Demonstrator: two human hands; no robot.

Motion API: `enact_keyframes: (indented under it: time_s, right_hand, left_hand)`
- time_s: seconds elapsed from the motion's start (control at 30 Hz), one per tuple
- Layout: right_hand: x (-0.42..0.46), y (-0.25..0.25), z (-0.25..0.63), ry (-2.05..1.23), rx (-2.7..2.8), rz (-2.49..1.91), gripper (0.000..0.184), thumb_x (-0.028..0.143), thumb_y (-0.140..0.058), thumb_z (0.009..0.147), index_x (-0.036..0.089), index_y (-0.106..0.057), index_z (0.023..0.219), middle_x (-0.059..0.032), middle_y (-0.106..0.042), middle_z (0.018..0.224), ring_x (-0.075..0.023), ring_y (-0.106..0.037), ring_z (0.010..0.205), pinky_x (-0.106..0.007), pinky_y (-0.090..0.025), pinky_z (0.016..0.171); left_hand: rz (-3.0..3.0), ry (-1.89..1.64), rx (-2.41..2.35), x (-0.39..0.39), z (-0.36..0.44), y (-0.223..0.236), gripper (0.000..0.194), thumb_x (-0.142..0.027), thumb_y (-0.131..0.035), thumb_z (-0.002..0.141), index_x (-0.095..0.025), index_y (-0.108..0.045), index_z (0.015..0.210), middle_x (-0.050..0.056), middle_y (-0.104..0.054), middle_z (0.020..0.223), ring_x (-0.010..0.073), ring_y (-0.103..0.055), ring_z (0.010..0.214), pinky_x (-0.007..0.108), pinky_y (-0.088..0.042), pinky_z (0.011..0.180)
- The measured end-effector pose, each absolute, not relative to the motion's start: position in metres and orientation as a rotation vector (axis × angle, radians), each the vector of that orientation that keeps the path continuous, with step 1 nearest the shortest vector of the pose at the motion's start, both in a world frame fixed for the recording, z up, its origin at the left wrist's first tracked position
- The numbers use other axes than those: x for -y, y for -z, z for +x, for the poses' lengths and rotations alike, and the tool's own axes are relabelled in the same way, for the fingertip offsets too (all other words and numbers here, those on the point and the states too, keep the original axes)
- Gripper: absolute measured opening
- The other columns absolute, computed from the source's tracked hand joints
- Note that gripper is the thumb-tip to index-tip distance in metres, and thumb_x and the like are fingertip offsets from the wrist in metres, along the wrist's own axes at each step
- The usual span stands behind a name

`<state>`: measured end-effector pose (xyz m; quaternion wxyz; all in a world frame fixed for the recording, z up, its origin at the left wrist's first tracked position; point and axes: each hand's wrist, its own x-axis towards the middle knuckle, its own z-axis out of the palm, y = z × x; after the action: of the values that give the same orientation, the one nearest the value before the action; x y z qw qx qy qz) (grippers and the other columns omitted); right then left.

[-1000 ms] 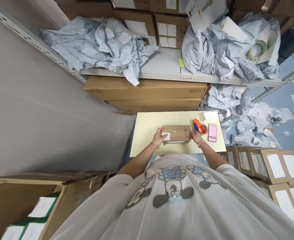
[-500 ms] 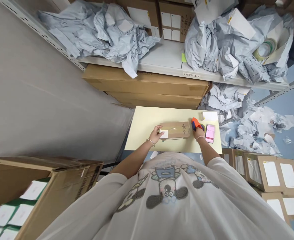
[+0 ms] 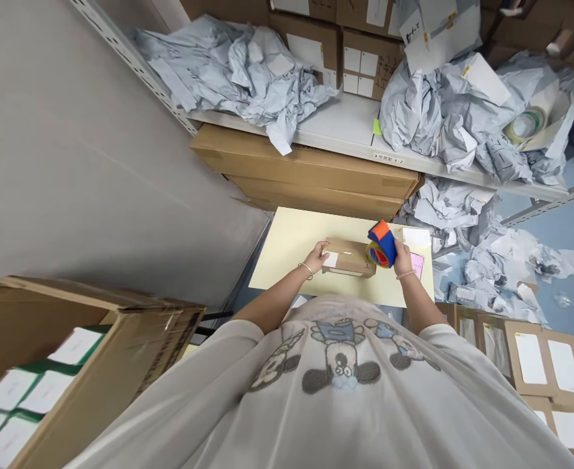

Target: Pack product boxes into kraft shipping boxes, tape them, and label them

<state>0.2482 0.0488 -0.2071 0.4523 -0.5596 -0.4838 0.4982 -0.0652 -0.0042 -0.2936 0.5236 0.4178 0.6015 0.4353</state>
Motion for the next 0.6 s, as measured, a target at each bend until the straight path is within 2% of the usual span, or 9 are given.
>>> enact_keyframes:
  time_s: [0.17, 0.33, 0.47, 0.6]
  right_hand:
    - [-0.059, 0.19, 0.183, -1.369, 1.488, -1.353, 0.071, 0.088, -0.052, 0.076, 0.026, -0.028, 0.054, 0.0054, -0.024, 0.052, -0.0107, -0.025, 0.055, -0.028, -0.026, 0.05]
    - [-0.059, 0.195, 0.163, -1.314, 1.719, -1.46, 0.074, 0.093, -0.047, 0.074, 0.026, -0.024, 0.052, 0.0055, -0.019, 0.051, -0.01, -0.022, 0.053, -0.029, -0.021, 0.05]
    - [-0.056, 0.196, 0.164, -1.224, 1.787, -1.489, 0.072, 0.09, -0.043, 0.078, 0.025, -0.025, 0.052, 0.0044, -0.021, 0.053, -0.0106, -0.023, 0.054, -0.03, -0.022, 0.051]
    - [-0.052, 0.194, 0.162, -1.174, 1.817, -1.511, 0.07, 0.088, -0.04, 0.08, 0.025, -0.025, 0.052, 0.0038, -0.021, 0.053, -0.0111, -0.023, 0.054, -0.03, -0.023, 0.052]
  left_hand:
    - [0.996, -0.951, -1.507, 0.004, -0.064, 0.277, 0.046, -0.028, -0.078, 0.076, -0.019, -0.062, 0.119, 0.008, -0.071, 0.11, 0.0233, -0.066, 0.096, 0.038, -0.053, 0.092]
    - [0.995, -1.051, -1.747, 0.002, -0.073, 0.247, 0.014, -0.032, -0.077, 0.077, -0.019, -0.077, 0.084, 0.008, -0.078, 0.096, 0.0264, -0.071, 0.096, 0.039, -0.053, 0.095]
    - [0.953, -1.132, -1.751, -0.006, -0.079, 0.222, 0.021, -0.039, -0.08, 0.074, -0.019, -0.079, 0.076, 0.007, -0.08, 0.086, 0.0258, -0.073, 0.091, 0.037, -0.055, 0.09]
    - [0.91, -1.132, -1.704, -0.011, -0.075, 0.201, 0.035, -0.051, -0.081, 0.073, -0.019, -0.071, 0.061, 0.006, -0.076, 0.072, 0.0203, -0.069, 0.075, 0.032, -0.054, 0.078]
